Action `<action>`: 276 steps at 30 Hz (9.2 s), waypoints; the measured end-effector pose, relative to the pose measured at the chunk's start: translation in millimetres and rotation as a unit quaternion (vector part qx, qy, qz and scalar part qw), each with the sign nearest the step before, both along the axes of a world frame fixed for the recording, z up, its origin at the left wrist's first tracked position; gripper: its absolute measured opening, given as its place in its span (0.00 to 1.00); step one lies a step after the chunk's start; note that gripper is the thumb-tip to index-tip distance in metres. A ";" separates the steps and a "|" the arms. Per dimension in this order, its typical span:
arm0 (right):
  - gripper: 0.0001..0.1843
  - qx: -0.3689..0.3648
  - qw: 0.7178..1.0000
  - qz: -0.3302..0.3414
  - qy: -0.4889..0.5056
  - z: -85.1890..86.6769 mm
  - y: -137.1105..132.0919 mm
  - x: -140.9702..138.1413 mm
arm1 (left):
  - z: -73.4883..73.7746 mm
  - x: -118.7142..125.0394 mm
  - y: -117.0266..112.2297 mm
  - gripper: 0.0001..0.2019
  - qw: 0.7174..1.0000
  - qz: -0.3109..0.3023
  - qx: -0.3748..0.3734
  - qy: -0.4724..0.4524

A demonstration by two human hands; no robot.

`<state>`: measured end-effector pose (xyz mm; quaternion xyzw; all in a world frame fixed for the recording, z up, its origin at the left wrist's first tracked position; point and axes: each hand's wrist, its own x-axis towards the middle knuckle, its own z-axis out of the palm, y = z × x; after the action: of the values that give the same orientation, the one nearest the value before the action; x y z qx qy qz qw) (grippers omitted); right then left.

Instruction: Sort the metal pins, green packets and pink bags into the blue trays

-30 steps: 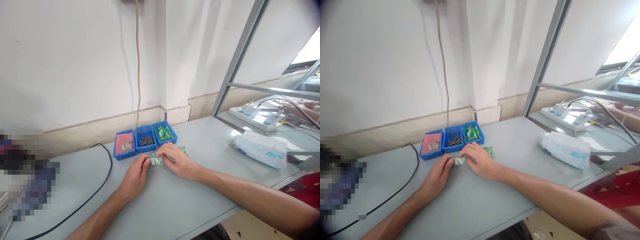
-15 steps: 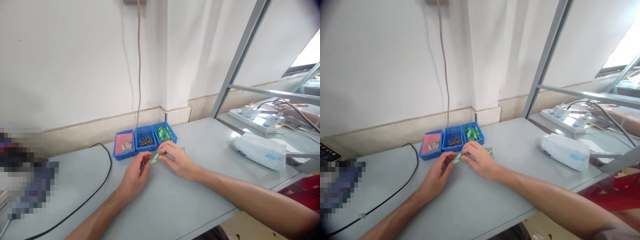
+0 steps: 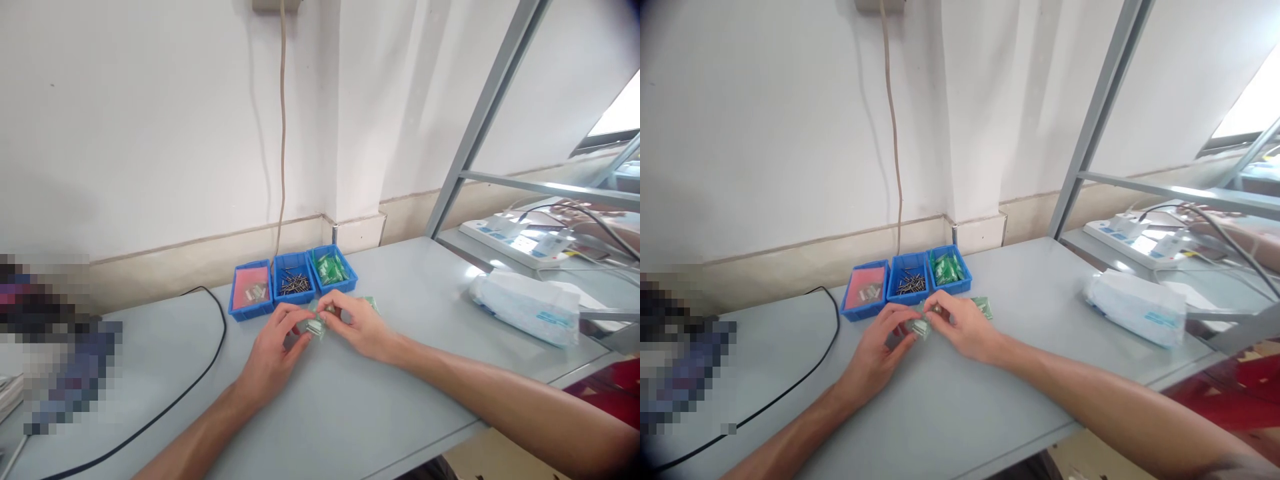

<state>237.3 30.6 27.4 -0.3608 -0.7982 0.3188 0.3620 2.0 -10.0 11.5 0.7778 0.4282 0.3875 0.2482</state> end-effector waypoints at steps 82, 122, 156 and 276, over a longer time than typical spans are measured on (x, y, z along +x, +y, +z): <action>0.12 0.045 0.958 0.100 -0.265 7.4 -5.5 -1.9 | -3.6 2.0 4.3 0.13 0.994 0.078 -0.072 0.013; 0.07 -0.043 0.998 0.039 0.032 -6.8 4.5 -4.1 | -0.7 2.6 3.8 0.12 0.995 0.083 -0.048 -0.029; 0.04 -0.042 0.998 0.015 0.055 -6.8 3.0 -3.3 | -4.2 1.8 5.0 0.12 0.997 0.057 -0.040 -0.034; 0.06 0.062 0.998 0.028 0.017 -5.9 5.6 -1.1 | 3.9 3.2 2.7 0.18 0.996 0.078 -0.028 0.018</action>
<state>236.1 36.2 21.5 -0.3098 -0.8200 0.2851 0.3877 5.3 -7.3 15.4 0.7414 0.5031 0.3793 0.2310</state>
